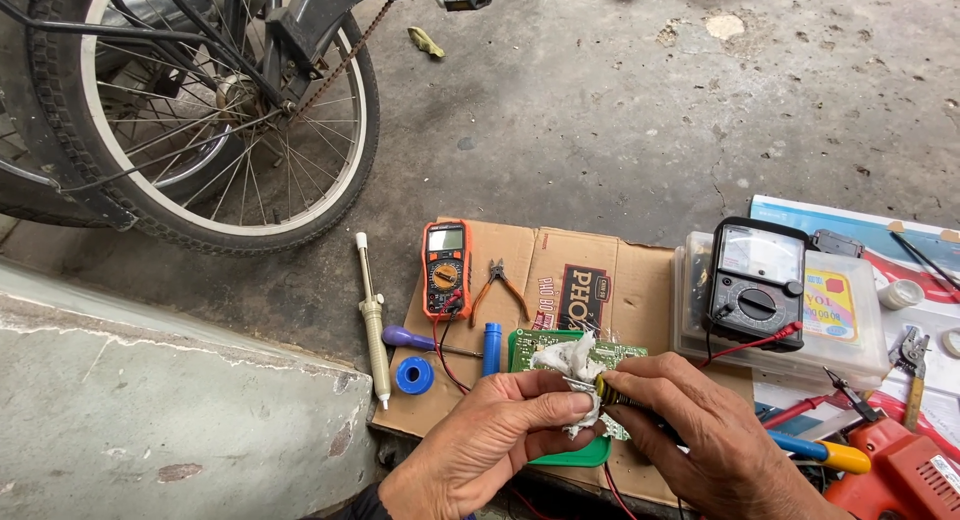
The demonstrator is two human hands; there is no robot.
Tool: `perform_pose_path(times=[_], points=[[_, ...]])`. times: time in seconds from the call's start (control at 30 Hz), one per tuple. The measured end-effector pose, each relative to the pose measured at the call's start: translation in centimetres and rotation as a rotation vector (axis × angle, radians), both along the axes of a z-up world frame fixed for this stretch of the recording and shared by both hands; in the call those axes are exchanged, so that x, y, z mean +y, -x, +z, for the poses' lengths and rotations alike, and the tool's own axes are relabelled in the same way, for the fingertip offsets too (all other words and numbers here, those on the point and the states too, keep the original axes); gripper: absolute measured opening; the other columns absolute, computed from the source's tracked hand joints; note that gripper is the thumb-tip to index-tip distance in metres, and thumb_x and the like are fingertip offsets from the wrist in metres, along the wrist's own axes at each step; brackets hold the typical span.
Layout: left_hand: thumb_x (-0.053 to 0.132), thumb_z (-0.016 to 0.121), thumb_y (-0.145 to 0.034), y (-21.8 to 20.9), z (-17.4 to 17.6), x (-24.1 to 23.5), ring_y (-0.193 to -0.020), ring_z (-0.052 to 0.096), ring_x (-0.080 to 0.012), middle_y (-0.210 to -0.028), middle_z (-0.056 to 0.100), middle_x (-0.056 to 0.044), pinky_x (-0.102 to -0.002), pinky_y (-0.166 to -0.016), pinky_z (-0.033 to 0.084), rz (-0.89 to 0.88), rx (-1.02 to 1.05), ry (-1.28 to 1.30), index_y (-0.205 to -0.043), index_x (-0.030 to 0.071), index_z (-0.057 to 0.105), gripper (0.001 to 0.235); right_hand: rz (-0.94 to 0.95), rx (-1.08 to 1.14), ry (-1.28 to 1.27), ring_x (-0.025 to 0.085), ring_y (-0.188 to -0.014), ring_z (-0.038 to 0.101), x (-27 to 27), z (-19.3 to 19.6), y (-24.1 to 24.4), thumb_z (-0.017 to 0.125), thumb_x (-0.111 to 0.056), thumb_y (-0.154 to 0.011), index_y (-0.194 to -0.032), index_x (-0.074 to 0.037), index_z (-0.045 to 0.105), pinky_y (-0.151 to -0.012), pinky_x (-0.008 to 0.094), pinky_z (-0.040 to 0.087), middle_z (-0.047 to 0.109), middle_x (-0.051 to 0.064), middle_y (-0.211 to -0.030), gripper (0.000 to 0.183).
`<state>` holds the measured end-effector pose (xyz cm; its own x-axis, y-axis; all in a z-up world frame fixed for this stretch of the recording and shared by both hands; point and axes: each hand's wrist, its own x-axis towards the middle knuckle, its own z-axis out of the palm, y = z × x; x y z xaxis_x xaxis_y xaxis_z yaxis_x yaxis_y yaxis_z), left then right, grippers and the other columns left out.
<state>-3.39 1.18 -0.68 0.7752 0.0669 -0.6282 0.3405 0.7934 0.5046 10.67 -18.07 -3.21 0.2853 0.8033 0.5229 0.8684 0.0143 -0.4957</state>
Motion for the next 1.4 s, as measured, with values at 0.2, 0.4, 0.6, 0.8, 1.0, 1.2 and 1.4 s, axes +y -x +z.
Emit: perform_pose_path(times=[0.2, 0.4, 0.6, 0.8, 1.0, 1.2, 1.4], points=[[0.001, 0.083, -0.093, -0.1, 1.3, 0.2, -0.092, 0.075, -0.0200, -0.101, 0.081, -0.008, -0.033, -0.090, 0.067, -0.066, -0.012, -0.139, -0.116, -0.005, 0.083, 0.024, 0.022, -0.036, 0.005, 0.026, -0.101, 0.079, -0.2, -0.1, 0.3, 0.075, -0.016, -0.100, -0.127, -0.005, 0.069, -0.088, 0.036, 0.065, 0.076, 0.014, -0.121, 0.029], [0.003, 0.085, -0.090, -0.2, 2.3, 0.2, -0.089, 0.073, -0.0165, -0.094, 0.078, -0.005, -0.030, -0.087, 0.064, -0.106, -0.015, -0.315, -0.108, -0.004, 0.085, 0.019, -0.002, 0.139, 0.033, 0.021, -0.101, 0.082, -0.5, 0.0, 0.6, 0.079, -0.016, -0.097, -0.125, -0.010, 0.072, -0.089, 0.031, 0.065, 0.079, 0.009, -0.120, 0.030], [0.004, 0.084, -0.090, -0.3, 3.2, 0.1, -0.087, 0.072, -0.0149, -0.094, 0.082, -0.005, -0.028, -0.089, 0.063, -0.143, 0.018, -0.418, -0.109, -0.003, 0.088, 0.021, -0.061, 0.452, 0.107, 0.010, -0.077, 0.078, -0.7, 1.2, 1.0, 0.082, -0.019, -0.094, -0.118, -0.015, 0.078, -0.069, 0.024, 0.064, 0.084, 0.001, -0.105, 0.024], [0.011, 0.084, -0.093, -0.1, 3.0, 0.2, -0.079, 0.076, -0.0118, -0.086, 0.081, -0.002, -0.024, -0.079, 0.063, -0.208, -0.032, -0.657, -0.102, 0.001, 0.088, 0.015, -0.041, 0.695, 0.176, 0.011, -0.066, 0.069, -0.8, 1.6, 0.6, 0.080, -0.023, -0.097, -0.114, -0.013, 0.085, -0.058, 0.027, 0.061, 0.081, 0.000, -0.091, 0.020], [0.007, 0.080, -0.096, 0.0, 2.8, 0.0, -0.088, 0.074, -0.0173, -0.104, 0.082, -0.008, -0.032, -0.088, 0.071, -0.108, -0.103, -0.359, -0.118, -0.005, 0.085, 0.026, -0.191, 1.126, 0.256, 0.017, -0.087, 0.078, -0.9, 1.9, -0.2, 0.083, -0.017, -0.094, -0.114, 0.000, 0.098, -0.079, 0.032, 0.060, 0.090, 0.008, -0.094, 0.030], [0.006, 0.080, -0.095, 0.1, 2.1, 0.0, -0.096, 0.075, -0.0207, -0.111, 0.081, -0.011, -0.033, -0.093, 0.069, -0.081, -0.081, -0.155, -0.124, -0.007, 0.081, 0.032, -0.207, 1.266, 0.189, 0.021, -0.086, 0.078, -1.3, 0.3, -0.1, 0.084, -0.006, -0.093, -0.116, 0.004, 0.090, -0.076, 0.036, 0.061, 0.092, 0.015, -0.097, 0.025], [0.009, 0.083, -0.092, 0.1, 3.1, 0.4, -0.093, 0.076, -0.0148, -0.103, 0.084, -0.007, -0.028, -0.091, 0.066, -0.172, -0.095, -0.434, -0.119, -0.002, 0.085, 0.029, -0.155, 1.078, 0.198, 0.017, -0.073, 0.073, -1.5, 0.4, 0.1, 0.085, -0.016, -0.094, -0.110, -0.002, 0.093, -0.067, 0.032, 0.059, 0.085, 0.009, -0.080, 0.022]])
